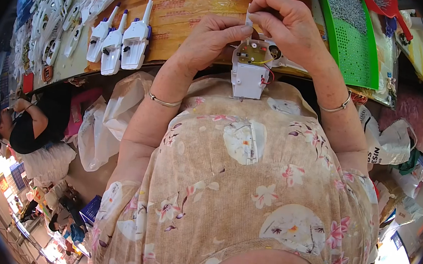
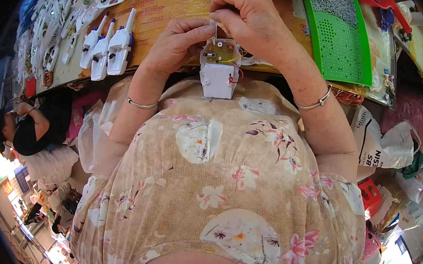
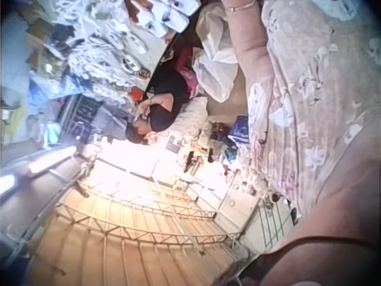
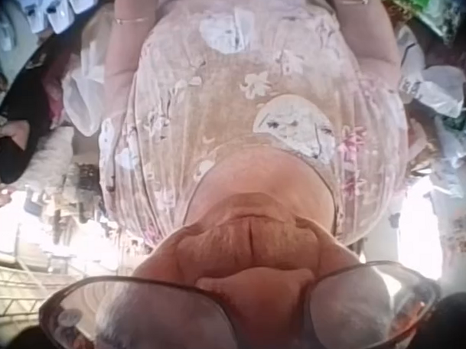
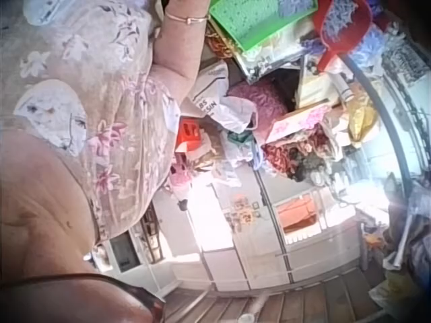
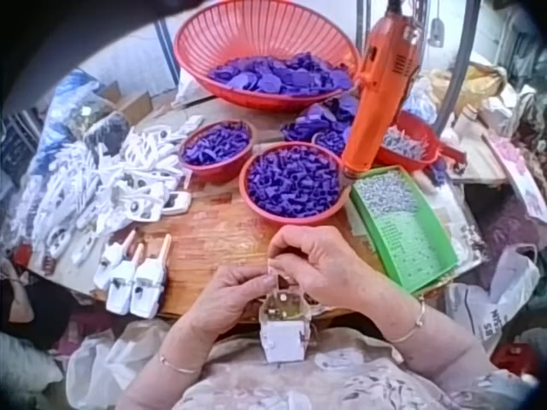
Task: The recorder is assembling plastic toy walkie-talkies at a workbench, using a glue gun to fix internal components and then closing the casing.
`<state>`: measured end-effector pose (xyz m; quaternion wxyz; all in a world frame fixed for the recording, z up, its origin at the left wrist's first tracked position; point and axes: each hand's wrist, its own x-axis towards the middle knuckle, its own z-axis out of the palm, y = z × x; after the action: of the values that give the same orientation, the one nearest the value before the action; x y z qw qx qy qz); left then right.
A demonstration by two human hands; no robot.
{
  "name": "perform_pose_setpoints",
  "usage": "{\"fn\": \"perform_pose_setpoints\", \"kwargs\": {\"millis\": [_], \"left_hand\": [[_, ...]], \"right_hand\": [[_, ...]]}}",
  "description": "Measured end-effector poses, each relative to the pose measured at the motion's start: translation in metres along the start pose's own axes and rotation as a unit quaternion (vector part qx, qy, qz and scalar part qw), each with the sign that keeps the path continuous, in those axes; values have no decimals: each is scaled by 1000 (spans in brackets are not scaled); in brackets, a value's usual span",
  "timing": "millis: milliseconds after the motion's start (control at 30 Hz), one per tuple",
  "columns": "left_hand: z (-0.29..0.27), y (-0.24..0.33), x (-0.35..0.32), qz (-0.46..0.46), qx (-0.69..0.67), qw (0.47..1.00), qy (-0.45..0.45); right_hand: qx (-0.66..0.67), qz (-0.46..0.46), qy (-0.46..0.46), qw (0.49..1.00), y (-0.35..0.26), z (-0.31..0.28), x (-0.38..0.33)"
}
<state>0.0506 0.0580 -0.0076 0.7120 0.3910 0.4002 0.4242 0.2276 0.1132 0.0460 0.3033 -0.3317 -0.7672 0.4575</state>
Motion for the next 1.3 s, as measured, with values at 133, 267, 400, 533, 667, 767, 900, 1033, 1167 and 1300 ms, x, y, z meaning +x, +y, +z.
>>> {"fn": "perform_pose_setpoints", "kwargs": {"millis": [133,267,400,533,667,767,900,1033,1167,1300], "left_hand": [[3,2,2,2,4,1000,4],[-8,-5,5,6,-15,1000,-18],[-7,-5,5,3,-60,998,-25],[-5,-4,5,-8,-51,999,-9],[-3,-3,5,-15,-43,999,4],[-3,-4,5,-2,-46,999,-4],[-3,-3,6,-1,-23,1000,-12],[-4,-5,5,-3,-13,1000,-8],[-6,-6,6,-6,-19,1000,-12],[-5,-2,4,-7,-7,1000,-15]], "right_hand": [[65,-373,45,924,31,2,12],[48,18,-35,998,-1,-4,6],[85,51,-49,994,-6,-5,7],[134,56,-34,989,3,-7,9],[46,-7,-42,998,7,-6,10],[29,-4,-39,999,5,-6,10],[77,-336,-12,939,22,-4,20],[12,6,-54,998,2,-10,13],[45,35,-57,997,2,-11,13],[11,2,-48,999,5,-10,13]]}}
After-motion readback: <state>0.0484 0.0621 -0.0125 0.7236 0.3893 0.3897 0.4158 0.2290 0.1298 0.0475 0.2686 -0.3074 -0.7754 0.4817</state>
